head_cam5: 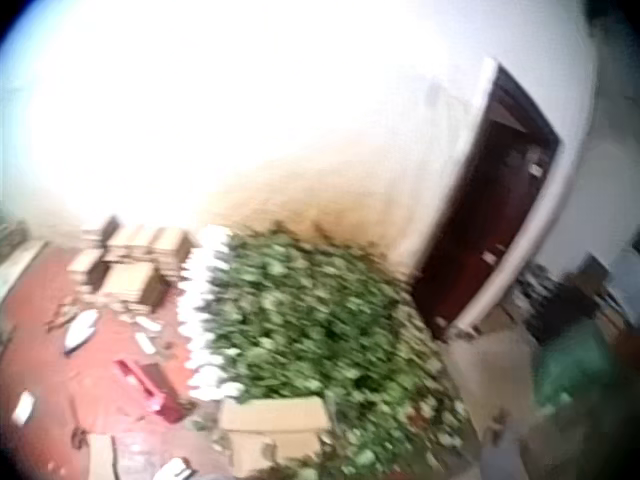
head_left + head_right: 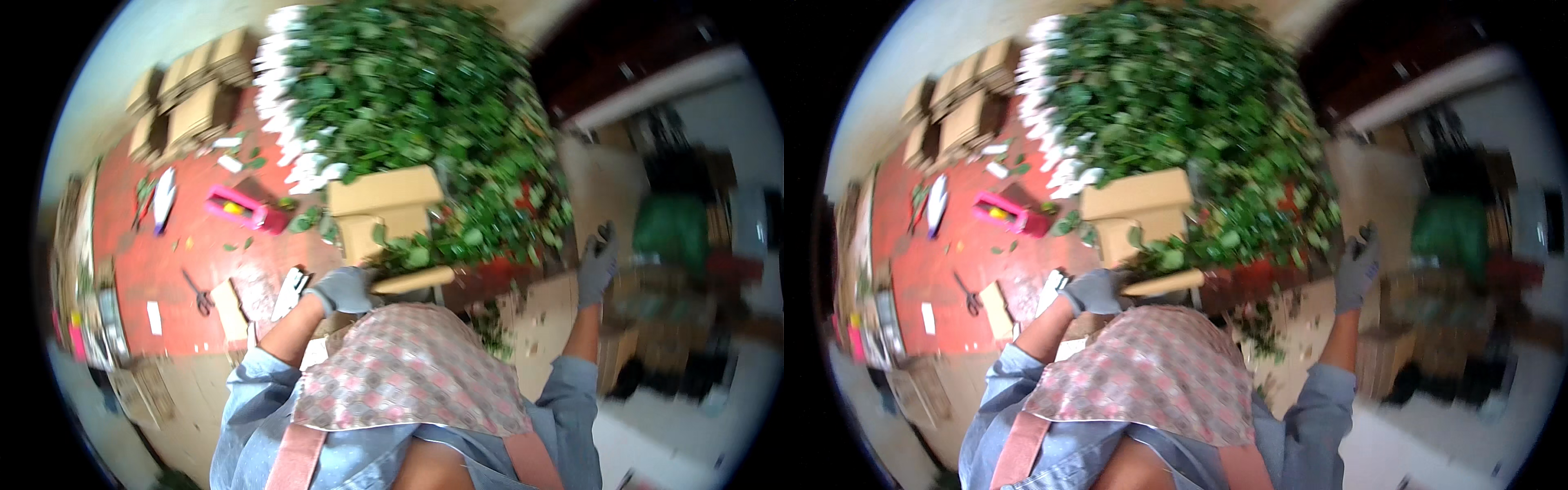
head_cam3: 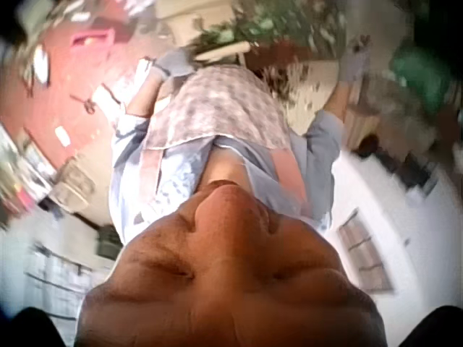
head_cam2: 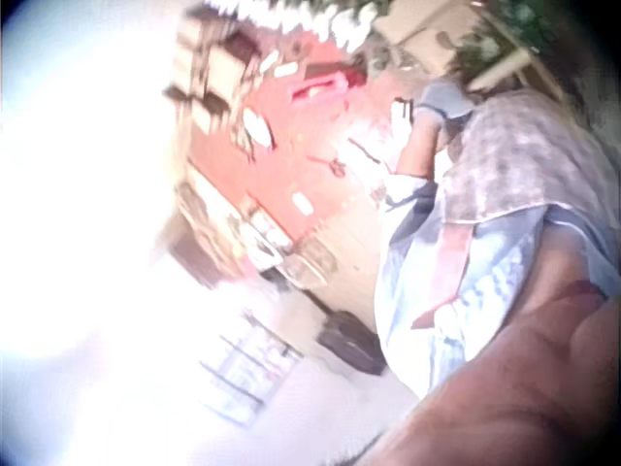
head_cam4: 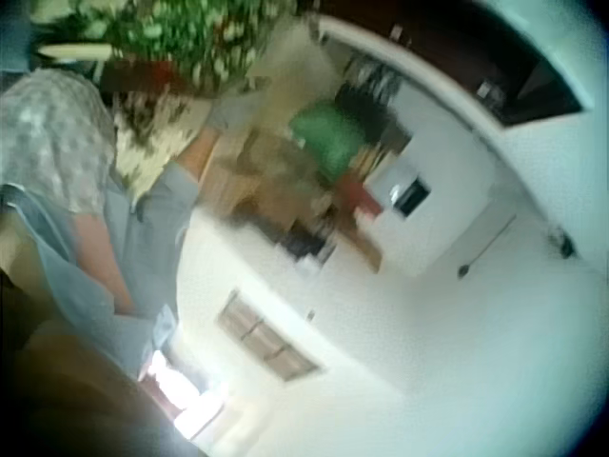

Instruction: The person arranges artificial flowers into a black tray, securing them with a cardboard divider and a stapler. They then move the tray to a table and proceed to pack a cardboard box with more flowers and greenery.

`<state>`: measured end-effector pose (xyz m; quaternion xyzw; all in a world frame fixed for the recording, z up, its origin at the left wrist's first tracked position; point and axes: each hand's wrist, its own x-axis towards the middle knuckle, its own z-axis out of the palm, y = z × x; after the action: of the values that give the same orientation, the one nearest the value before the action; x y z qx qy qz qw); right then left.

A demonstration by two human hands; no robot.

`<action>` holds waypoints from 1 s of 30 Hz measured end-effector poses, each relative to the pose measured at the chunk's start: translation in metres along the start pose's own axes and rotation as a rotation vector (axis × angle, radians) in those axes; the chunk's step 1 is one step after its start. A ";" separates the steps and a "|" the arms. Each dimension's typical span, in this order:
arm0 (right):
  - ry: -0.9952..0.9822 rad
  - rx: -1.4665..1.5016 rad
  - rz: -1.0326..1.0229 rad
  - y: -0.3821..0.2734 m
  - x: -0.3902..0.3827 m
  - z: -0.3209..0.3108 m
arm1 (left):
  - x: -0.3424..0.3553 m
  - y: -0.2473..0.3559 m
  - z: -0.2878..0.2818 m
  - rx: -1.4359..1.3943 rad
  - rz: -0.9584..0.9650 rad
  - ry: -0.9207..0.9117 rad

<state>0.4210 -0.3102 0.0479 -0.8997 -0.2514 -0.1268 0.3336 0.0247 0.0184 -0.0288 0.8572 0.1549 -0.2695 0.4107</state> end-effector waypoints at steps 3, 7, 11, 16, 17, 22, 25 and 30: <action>-0.188 0.269 -0.116 -0.094 0.050 0.047 | 0.002 0.000 0.000 -0.001 -0.027 -0.023; -0.451 0.315 -0.567 -0.223 0.080 0.150 | -0.006 0.004 0.005 -0.040 -0.064 0.061; -0.739 0.170 -0.729 -0.264 0.105 0.276 | -0.014 0.019 -0.007 -0.078 -0.093 0.091; -1.074 -0.289 -1.094 -0.303 0.075 0.330 | -0.007 0.007 0.012 -0.100 -0.155 0.064; -1.081 -0.398 -1.149 -0.298 0.067 0.339 | -0.008 0.010 0.010 -0.115 -0.164 0.054; -0.861 -0.613 -1.247 -0.277 0.045 0.358 | -0.008 0.012 0.005 -0.134 -0.174 0.020; -0.635 -0.667 -1.230 -0.285 0.049 0.342 | -0.006 0.008 0.013 -0.133 -0.149 0.052; -0.329 -0.466 -1.100 -0.312 0.117 0.257 | -0.002 0.005 0.011 -0.109 -0.122 0.031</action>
<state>0.3674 0.1070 0.0700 -0.6951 -0.6924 -0.1912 -0.0290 0.0218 0.0066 -0.0306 0.8265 0.2277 -0.2718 0.4373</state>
